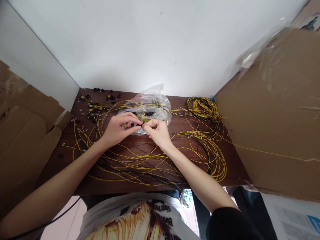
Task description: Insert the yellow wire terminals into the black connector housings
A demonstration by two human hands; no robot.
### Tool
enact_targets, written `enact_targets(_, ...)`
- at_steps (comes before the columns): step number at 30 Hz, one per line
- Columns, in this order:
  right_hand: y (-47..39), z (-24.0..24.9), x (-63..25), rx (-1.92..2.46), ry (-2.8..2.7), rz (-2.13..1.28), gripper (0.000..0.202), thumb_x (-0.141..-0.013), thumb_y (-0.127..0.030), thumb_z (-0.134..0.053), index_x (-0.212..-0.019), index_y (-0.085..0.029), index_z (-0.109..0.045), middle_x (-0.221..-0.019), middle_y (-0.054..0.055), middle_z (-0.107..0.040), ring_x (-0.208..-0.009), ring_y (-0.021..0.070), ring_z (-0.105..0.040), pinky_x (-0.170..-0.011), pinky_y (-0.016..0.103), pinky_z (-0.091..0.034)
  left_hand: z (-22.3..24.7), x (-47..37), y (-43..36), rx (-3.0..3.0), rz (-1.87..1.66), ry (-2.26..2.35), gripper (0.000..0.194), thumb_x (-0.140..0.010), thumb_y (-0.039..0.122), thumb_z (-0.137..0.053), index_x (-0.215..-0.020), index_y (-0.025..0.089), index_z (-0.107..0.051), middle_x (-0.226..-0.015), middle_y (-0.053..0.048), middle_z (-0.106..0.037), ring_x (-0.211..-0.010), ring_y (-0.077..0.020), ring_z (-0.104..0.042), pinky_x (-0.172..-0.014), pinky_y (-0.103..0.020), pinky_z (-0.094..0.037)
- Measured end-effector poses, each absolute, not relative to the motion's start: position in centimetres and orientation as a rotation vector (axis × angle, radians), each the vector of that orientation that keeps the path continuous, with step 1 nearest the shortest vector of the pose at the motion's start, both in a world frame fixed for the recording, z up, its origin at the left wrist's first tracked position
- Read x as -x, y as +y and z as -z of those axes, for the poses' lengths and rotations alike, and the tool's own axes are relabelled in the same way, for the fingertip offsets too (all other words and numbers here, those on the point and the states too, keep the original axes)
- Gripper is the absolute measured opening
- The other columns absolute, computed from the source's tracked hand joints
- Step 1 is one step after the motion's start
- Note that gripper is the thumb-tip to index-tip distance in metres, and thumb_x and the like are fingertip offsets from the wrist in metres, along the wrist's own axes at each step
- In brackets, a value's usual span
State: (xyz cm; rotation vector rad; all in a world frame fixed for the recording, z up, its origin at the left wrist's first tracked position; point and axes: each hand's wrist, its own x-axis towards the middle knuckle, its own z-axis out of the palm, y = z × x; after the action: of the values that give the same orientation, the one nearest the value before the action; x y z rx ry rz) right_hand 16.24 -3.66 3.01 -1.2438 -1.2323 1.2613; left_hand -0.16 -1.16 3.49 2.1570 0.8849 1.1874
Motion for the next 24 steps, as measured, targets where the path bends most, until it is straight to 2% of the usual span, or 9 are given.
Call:
enact_targets(3,-3.66,-2.81,-16.32,1.254,-1.267,-1.240,0.024,-0.068,-0.033,-0.064,-0.055,-0.016,-0.051,-0.044,-0.006,-0.047,-0.036,0.0040,-0.036,-0.035,0.017,-0.029,-3.28,0.18,-1.16,-2.193,-1.189,0.877,0.009,-0.077,0.019,-0.064,-0.083,0.018,-0.070,-0.081,-0.004,-0.064,-0.051,-0.0065,-0.042,-0.050,-0.021,-0.036)
enact_targets(8,-3.73,-2.40,-16.46,1.252,-1.358,-1.116,0.023,-0.070,-0.030,-0.063,-0.056,-0.016,-0.051,-0.044,-0.006,-0.046,-0.038,0.0047,-0.037,-0.037,0.018,-0.027,-3.04,0.18,-1.22,-2.288,-1.204,0.831,0.011,-0.079,0.019,-0.061,-0.085,0.018,-0.070,-0.083,-0.005,-0.064,-0.066,-0.0107,-0.053,-0.055,-0.021,-0.039)
enact_targets(16,-3.45,-2.96,-16.76,1.179,-1.349,-1.312,0.028,-0.070,-0.041,-0.066,-0.063,-0.016,-0.054,-0.048,-0.006,-0.048,-0.039,0.0042,-0.038,-0.036,0.017,-0.028,-3.22,0.32,-1.10,-2.245,-1.249,0.893,0.011,-0.078,0.025,-0.063,-0.083,0.018,-0.070,-0.083,-0.005,-0.066,-0.051,-0.0067,-0.043,-0.051,-0.021,-0.037)
enact_targets(24,-3.26,-2.41,-16.49,1.082,-1.253,-1.339,0.028,-0.067,-0.038,-0.070,-0.081,-0.017,-0.060,-0.060,-0.005,-0.053,-0.046,0.0049,-0.042,-0.037,0.017,-0.029,-3.25,0.30,-1.10,-2.243,-1.260,0.953,0.010,-0.077,0.024,-0.064,-0.082,0.017,-0.070,-0.082,-0.004,-0.066,-0.057,-0.0085,-0.048,-0.052,-0.021,-0.036)
